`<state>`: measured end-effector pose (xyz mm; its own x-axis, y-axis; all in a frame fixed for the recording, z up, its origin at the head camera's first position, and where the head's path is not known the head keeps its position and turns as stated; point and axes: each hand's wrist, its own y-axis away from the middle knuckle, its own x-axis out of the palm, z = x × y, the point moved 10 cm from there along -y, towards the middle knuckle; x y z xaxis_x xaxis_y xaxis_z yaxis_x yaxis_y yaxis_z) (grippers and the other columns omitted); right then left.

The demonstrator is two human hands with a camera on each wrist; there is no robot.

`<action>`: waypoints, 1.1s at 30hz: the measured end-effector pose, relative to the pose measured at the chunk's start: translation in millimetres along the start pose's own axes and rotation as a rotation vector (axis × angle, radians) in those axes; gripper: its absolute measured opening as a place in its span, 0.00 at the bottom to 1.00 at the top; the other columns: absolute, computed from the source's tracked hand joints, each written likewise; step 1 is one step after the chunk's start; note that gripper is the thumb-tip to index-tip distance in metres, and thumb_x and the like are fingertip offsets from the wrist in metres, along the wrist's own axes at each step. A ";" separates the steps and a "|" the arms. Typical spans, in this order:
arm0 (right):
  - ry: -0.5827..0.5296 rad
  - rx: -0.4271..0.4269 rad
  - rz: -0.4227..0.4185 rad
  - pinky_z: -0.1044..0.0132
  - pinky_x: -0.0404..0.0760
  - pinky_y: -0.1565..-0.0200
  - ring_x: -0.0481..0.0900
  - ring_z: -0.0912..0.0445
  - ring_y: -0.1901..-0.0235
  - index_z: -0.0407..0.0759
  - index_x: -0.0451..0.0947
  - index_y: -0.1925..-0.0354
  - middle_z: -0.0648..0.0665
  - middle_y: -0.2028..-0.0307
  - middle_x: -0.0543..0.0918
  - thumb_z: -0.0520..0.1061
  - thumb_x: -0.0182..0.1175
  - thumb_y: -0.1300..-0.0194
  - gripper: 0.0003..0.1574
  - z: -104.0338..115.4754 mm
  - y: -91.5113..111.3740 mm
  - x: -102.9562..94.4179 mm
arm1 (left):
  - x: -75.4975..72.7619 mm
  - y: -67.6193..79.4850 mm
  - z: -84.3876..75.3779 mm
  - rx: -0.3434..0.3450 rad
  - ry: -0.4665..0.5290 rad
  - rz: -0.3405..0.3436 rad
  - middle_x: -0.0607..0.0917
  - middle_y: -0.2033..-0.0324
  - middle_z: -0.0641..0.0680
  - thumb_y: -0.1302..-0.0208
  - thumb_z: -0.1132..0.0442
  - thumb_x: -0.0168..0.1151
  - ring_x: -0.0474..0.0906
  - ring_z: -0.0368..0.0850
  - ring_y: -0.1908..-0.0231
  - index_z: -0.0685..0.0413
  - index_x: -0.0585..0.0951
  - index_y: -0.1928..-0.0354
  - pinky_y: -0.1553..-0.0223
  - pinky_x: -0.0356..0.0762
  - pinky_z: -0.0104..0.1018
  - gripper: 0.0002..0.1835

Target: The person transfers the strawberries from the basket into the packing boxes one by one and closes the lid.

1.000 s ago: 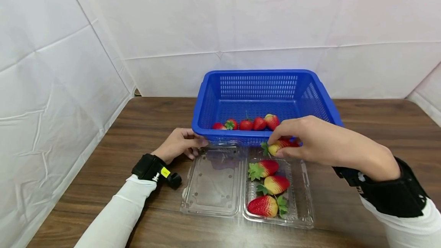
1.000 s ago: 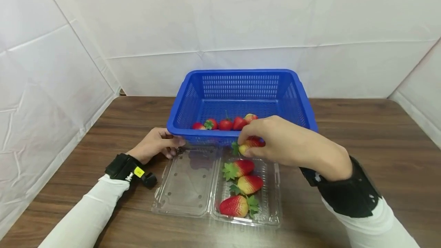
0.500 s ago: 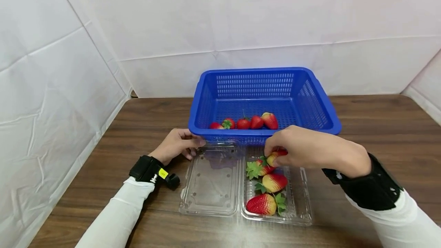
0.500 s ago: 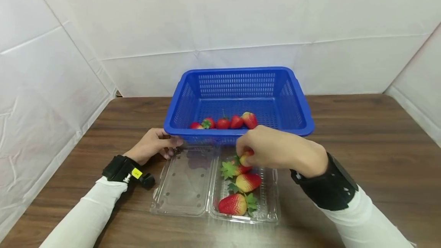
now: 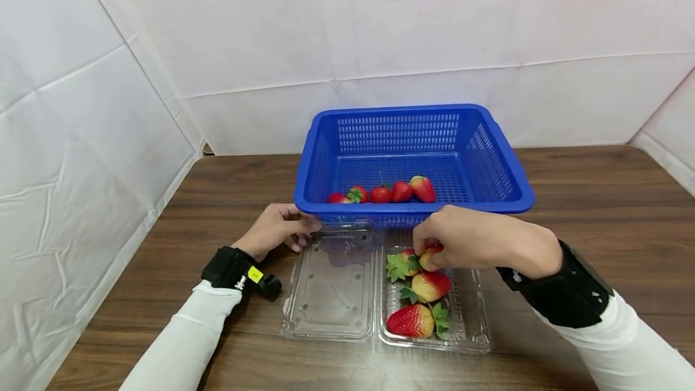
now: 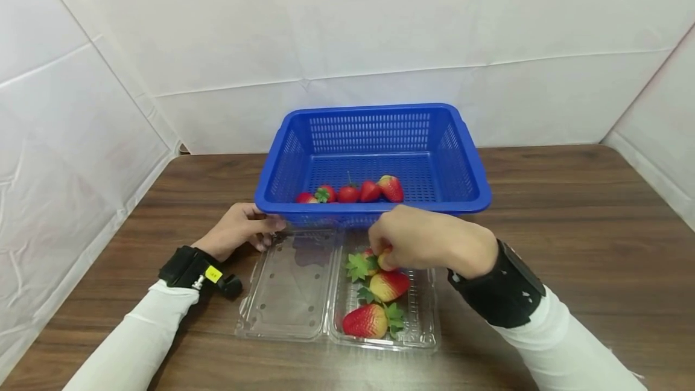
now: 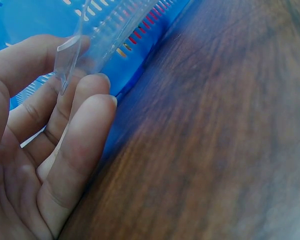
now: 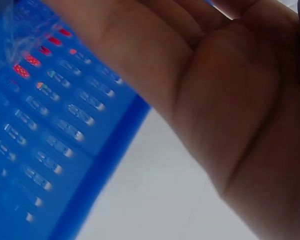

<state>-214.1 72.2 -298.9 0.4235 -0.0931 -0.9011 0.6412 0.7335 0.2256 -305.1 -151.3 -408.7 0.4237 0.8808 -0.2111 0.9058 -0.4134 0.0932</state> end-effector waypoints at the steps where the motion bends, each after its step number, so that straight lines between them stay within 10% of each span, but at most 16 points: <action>1: 0.005 -0.003 -0.001 0.66 0.73 0.70 0.70 0.61 0.73 0.52 0.79 0.70 0.57 0.76 0.75 0.41 0.68 0.41 0.07 0.0 -0.6 0.5 | 0.1 -0.1 0.1 0.000 0.000 0.001 0.83 0.75 0.54 0.42 0.58 0.70 0.79 0.46 0.76 0.60 0.83 0.59 0.77 0.84 0.34 0.14; 33: -0.021 0.023 0.040 0.70 0.67 0.76 0.67 0.63 0.78 0.51 0.75 0.76 0.56 0.80 0.72 0.37 0.68 0.47 0.12 -11.1 -13.2 18.1 | -0.1 0.2 -1.0 0.016 -0.011 0.008 0.84 0.73 0.53 0.41 0.57 0.69 0.79 0.46 0.76 0.60 0.83 0.58 0.77 0.84 0.34 0.14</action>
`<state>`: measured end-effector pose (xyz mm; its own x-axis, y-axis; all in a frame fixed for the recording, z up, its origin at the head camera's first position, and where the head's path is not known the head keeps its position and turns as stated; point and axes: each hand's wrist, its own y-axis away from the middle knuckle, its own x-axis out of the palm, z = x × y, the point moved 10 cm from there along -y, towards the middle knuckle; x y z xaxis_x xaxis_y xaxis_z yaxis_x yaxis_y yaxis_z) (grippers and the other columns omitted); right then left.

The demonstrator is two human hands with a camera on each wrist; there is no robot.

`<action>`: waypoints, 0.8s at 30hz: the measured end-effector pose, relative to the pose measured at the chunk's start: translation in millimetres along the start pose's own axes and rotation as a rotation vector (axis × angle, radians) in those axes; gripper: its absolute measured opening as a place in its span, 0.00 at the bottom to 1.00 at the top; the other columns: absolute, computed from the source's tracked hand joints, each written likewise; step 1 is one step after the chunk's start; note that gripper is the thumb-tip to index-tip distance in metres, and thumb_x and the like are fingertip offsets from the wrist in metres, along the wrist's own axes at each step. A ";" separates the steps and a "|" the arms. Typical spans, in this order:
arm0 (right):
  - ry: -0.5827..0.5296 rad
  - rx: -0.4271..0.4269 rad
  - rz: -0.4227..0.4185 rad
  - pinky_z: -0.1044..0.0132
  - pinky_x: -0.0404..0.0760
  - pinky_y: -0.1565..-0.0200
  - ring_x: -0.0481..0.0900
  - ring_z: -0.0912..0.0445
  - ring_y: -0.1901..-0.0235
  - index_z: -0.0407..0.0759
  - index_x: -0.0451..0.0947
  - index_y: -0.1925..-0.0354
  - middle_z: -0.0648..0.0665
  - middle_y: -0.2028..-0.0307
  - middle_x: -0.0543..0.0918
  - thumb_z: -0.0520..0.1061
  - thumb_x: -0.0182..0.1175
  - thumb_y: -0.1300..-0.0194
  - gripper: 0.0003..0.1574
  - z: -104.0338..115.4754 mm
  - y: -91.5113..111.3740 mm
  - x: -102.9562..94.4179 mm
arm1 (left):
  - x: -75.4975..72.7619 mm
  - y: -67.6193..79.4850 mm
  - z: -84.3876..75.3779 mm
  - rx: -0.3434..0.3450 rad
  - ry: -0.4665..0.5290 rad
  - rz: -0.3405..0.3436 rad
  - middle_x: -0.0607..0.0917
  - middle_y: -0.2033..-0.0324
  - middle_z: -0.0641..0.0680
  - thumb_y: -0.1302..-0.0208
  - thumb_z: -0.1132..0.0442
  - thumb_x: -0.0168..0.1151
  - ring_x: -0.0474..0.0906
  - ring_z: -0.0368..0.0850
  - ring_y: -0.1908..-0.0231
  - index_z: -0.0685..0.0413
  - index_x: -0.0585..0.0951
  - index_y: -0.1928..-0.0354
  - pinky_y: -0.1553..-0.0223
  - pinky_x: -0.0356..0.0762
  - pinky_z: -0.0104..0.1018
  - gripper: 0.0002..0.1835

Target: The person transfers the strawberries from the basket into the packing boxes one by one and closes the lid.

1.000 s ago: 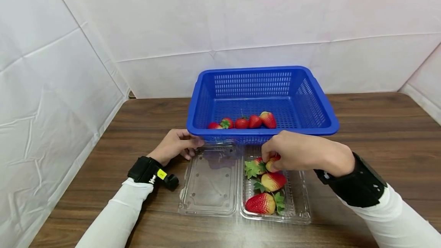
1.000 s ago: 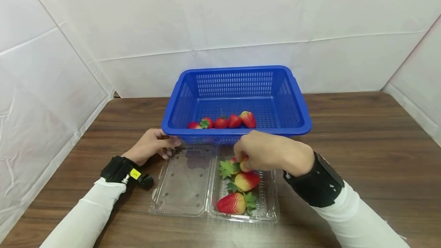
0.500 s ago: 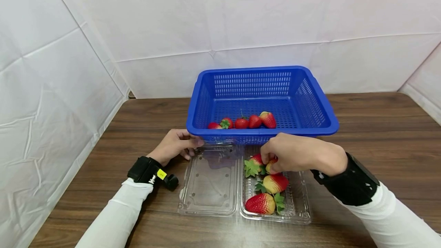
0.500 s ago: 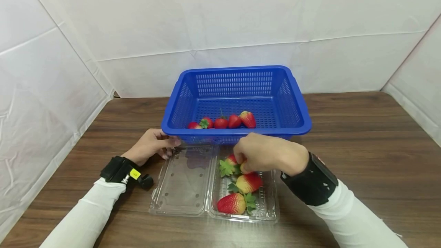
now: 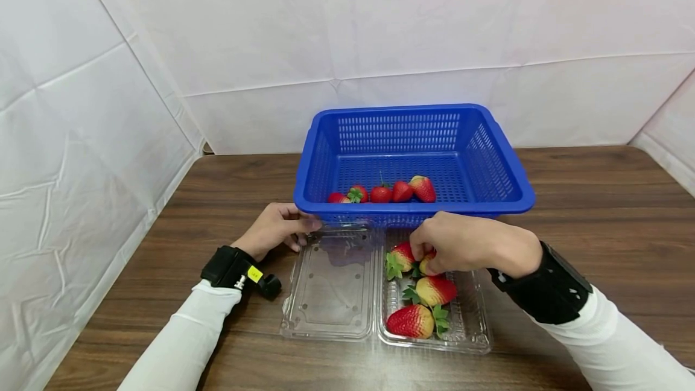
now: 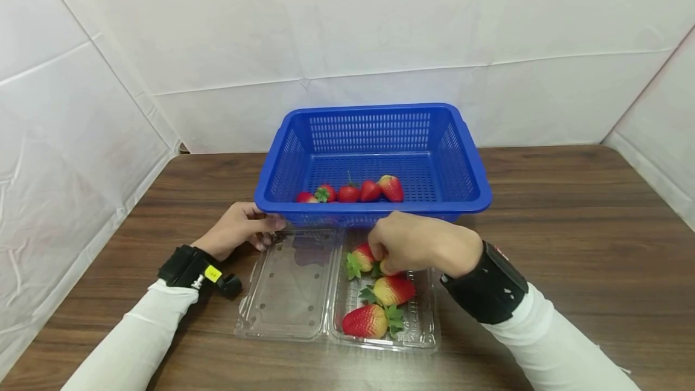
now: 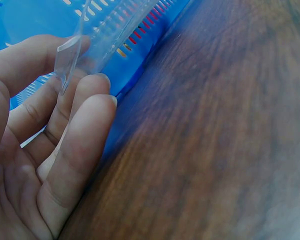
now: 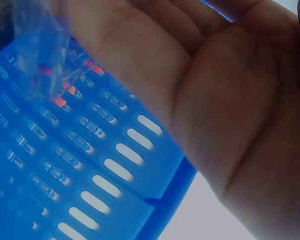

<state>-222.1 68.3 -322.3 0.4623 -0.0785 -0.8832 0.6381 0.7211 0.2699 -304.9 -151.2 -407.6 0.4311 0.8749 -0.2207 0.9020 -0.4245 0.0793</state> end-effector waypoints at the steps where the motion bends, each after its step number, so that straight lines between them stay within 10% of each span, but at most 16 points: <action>1: 0.002 0.002 0.001 0.69 0.68 0.76 0.67 0.63 0.78 0.51 0.76 0.76 0.56 0.80 0.72 0.37 0.68 0.47 0.12 -0.2 -0.2 0.3 | 0.0 -0.1 0.1 0.000 0.000 0.000 0.84 0.73 0.53 0.41 0.57 0.69 0.79 0.46 0.76 0.60 0.83 0.58 0.77 0.84 0.34 0.14; 24: 0.032 0.036 -0.003 0.65 0.75 0.71 0.71 0.61 0.74 0.49 0.77 0.71 0.54 0.76 0.76 0.40 0.70 0.46 0.09 -0.3 1.4 -4.0 | 0.2 -0.2 0.7 -0.004 0.009 0.000 0.84 0.73 0.54 0.41 0.58 0.69 0.79 0.46 0.76 0.60 0.83 0.58 0.77 0.84 0.34 0.14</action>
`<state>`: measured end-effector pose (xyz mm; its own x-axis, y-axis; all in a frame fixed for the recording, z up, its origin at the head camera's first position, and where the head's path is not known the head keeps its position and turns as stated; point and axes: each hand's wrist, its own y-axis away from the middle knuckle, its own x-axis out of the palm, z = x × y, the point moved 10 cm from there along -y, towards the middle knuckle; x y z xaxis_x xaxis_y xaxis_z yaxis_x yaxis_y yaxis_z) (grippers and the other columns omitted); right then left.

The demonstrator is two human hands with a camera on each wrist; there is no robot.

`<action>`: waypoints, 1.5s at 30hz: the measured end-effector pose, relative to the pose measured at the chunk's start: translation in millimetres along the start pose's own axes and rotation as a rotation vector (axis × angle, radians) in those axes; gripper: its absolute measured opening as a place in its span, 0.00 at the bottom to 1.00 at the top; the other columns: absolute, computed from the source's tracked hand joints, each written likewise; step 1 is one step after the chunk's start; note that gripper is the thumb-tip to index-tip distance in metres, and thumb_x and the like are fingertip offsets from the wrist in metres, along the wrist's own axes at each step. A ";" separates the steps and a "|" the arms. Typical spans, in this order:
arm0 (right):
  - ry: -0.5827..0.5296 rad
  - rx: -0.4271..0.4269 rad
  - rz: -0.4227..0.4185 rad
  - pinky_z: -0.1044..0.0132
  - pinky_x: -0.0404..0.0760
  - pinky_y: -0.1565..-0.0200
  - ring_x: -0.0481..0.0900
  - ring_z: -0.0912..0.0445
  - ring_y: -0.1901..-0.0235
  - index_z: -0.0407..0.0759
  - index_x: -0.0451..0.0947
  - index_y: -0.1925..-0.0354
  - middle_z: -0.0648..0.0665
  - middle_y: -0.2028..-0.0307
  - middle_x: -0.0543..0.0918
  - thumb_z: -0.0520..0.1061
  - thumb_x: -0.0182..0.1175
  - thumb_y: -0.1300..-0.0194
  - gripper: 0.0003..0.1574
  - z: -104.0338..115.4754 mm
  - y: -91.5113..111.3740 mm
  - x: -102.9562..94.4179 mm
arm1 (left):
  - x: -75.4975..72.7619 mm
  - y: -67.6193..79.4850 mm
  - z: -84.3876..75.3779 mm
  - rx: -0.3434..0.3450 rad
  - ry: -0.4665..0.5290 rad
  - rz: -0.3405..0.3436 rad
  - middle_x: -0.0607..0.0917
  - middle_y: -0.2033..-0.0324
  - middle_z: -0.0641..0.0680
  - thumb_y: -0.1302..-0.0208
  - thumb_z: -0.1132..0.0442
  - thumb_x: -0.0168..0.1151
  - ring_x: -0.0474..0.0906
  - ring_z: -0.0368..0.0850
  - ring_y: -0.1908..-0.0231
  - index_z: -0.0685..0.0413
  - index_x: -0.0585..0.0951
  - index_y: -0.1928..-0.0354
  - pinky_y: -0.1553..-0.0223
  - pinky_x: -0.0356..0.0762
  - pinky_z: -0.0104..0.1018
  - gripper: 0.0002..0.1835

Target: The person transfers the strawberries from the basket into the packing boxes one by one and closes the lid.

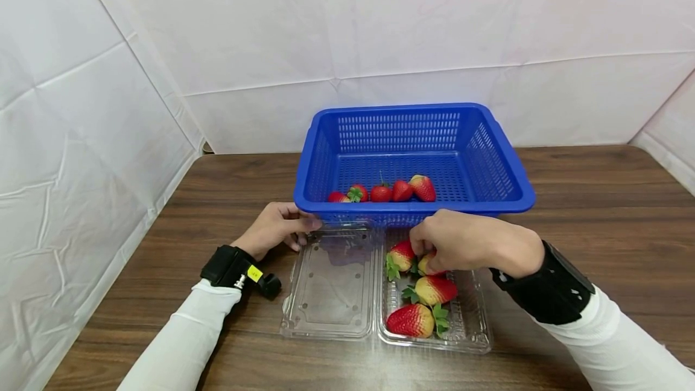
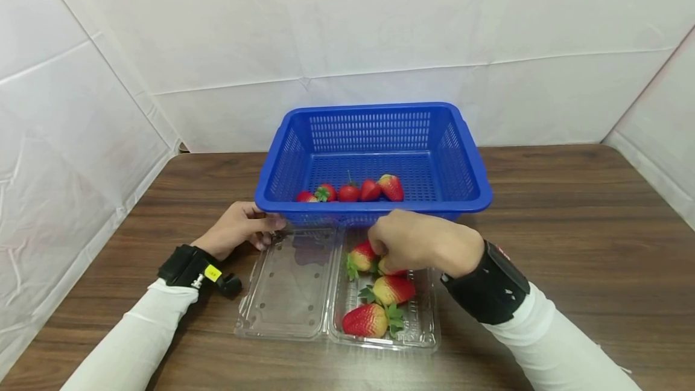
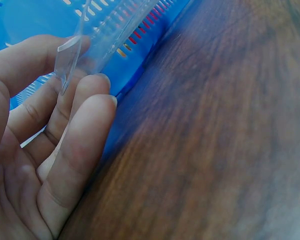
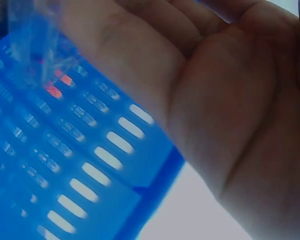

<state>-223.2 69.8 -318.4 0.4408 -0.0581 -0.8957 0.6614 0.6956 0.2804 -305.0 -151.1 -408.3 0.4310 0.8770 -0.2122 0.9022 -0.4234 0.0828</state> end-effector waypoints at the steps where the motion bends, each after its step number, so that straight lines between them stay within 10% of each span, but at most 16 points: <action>1: 0.004 0.003 -0.004 0.65 0.76 0.70 0.72 0.60 0.74 0.48 0.78 0.70 0.54 0.76 0.77 0.41 0.70 0.46 0.09 0.2 0.5 -1.2 | -0.1 -0.1 0.2 0.000 -0.001 -0.001 0.84 0.73 0.54 0.41 0.58 0.69 0.79 0.46 0.76 0.60 0.83 0.58 0.77 0.84 0.34 0.14; 14: 0.006 -0.041 -0.070 0.55 0.81 0.57 0.79 0.55 0.61 0.45 0.81 0.59 0.49 0.64 0.83 0.43 0.70 0.44 0.13 15.1 11.1 -17.3 | -0.6 -0.6 1.9 -0.001 -0.012 0.001 0.84 0.73 0.54 0.41 0.58 0.69 0.79 0.47 0.75 0.60 0.83 0.57 0.77 0.84 0.35 0.14; 34: 0.043 -0.280 -0.437 0.62 0.85 0.61 0.79 0.62 0.62 0.47 0.81 0.57 0.51 0.61 0.84 0.38 0.70 0.44 0.15 35.7 28.7 -71.1 | -1.2 -0.5 2.0 -0.007 -0.002 -0.002 0.85 0.72 0.54 0.42 0.57 0.70 0.79 0.47 0.75 0.60 0.83 0.57 0.77 0.84 0.35 0.16; 45: 0.081 -0.262 -0.508 0.61 0.85 0.63 0.80 0.63 0.63 0.46 0.82 0.58 0.50 0.61 0.84 0.37 0.70 0.44 0.14 28.8 29.8 -81.6 | -0.4 -0.2 0.2 -0.002 -0.005 0.002 0.85 0.73 0.54 0.42 0.57 0.70 0.80 0.48 0.75 0.60 0.83 0.57 0.77 0.84 0.36 0.16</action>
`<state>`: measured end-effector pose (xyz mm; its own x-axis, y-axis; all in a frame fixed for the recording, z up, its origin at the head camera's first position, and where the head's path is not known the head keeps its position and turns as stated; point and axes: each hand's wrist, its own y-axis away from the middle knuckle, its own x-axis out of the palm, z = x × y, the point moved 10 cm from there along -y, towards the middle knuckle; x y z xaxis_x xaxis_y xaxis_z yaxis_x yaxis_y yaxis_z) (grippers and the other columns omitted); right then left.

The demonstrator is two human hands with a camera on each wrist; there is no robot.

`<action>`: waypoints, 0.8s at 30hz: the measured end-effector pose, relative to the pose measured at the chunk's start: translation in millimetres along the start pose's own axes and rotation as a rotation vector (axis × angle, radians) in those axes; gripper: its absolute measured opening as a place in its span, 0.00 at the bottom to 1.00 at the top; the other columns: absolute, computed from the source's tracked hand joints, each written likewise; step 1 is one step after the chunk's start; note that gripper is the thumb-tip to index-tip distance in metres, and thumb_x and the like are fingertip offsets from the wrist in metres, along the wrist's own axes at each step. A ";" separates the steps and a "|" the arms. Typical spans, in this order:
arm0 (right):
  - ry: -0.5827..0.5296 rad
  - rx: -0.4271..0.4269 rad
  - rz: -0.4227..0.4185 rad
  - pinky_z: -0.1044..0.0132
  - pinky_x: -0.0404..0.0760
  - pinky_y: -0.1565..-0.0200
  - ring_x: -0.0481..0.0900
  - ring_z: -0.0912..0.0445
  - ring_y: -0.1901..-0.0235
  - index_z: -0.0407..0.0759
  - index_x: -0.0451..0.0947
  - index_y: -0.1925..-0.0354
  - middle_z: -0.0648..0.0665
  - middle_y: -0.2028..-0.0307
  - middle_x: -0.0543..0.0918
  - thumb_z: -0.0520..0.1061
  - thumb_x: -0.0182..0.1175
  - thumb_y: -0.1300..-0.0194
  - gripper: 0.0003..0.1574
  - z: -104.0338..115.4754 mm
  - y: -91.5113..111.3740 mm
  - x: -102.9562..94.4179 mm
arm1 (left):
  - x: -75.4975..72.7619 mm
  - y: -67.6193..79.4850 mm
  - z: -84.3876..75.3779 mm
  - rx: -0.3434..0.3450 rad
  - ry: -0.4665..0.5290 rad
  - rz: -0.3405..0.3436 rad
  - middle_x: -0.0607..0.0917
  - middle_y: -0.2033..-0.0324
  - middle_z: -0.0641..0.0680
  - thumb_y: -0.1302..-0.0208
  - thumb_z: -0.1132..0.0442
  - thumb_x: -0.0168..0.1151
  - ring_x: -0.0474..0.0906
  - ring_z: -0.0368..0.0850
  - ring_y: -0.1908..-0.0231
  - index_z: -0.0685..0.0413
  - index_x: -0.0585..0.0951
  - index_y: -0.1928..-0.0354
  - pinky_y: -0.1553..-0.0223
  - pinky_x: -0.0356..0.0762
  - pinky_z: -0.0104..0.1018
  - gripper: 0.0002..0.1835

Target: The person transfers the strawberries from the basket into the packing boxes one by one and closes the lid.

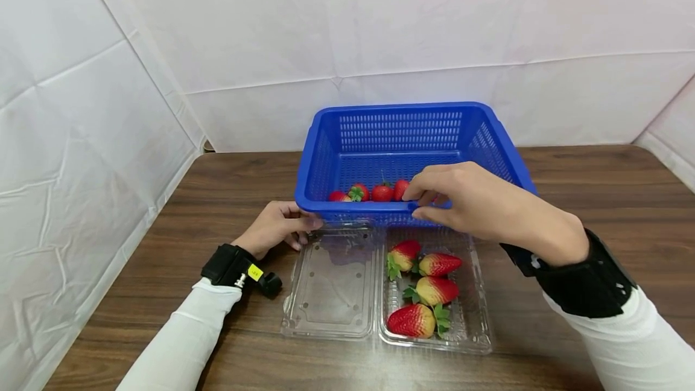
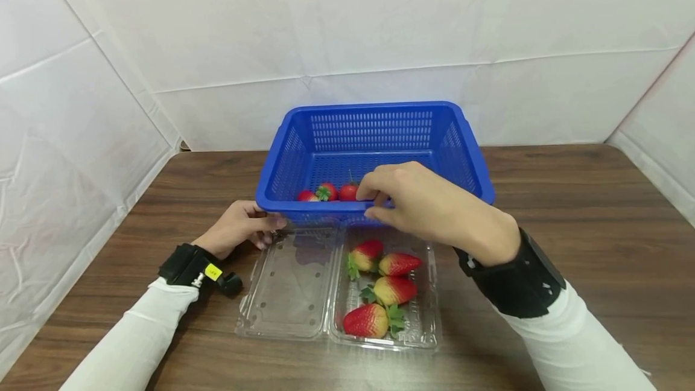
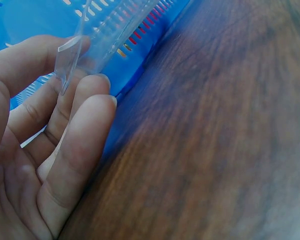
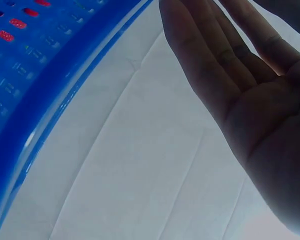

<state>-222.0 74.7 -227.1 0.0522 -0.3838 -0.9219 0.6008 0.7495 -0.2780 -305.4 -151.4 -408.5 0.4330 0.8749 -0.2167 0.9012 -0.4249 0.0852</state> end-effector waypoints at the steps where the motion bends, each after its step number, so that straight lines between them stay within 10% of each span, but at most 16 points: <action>1: 0.008 -0.001 -0.007 0.61 0.84 0.64 0.80 0.63 0.64 0.46 0.82 0.57 0.50 0.61 0.84 0.38 0.70 0.44 0.15 -0.7 -0.4 -0.9 | -0.6 0.1 -0.3 0.001 -0.001 -0.002 0.85 0.73 0.54 0.42 0.57 0.70 0.80 0.48 0.76 0.60 0.83 0.57 0.77 0.84 0.36 0.16; 24: 0.082 0.157 -0.011 0.57 0.82 0.63 0.79 0.55 0.64 0.42 0.82 0.57 0.43 0.60 0.84 0.37 0.67 0.41 0.11 -39.3 -1.2 10.3 | 0.3 1.2 -2.4 0.007 -0.011 -0.002 0.85 0.73 0.54 0.41 0.58 0.68 0.79 0.47 0.76 0.61 0.83 0.56 0.77 0.84 0.35 0.15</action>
<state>-253.6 91.0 -246.8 -0.0170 -0.3415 -0.9397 0.7184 0.6496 -0.2490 -304.2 -151.1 -406.1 0.4310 0.8731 -0.2279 0.9019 -0.4249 0.0778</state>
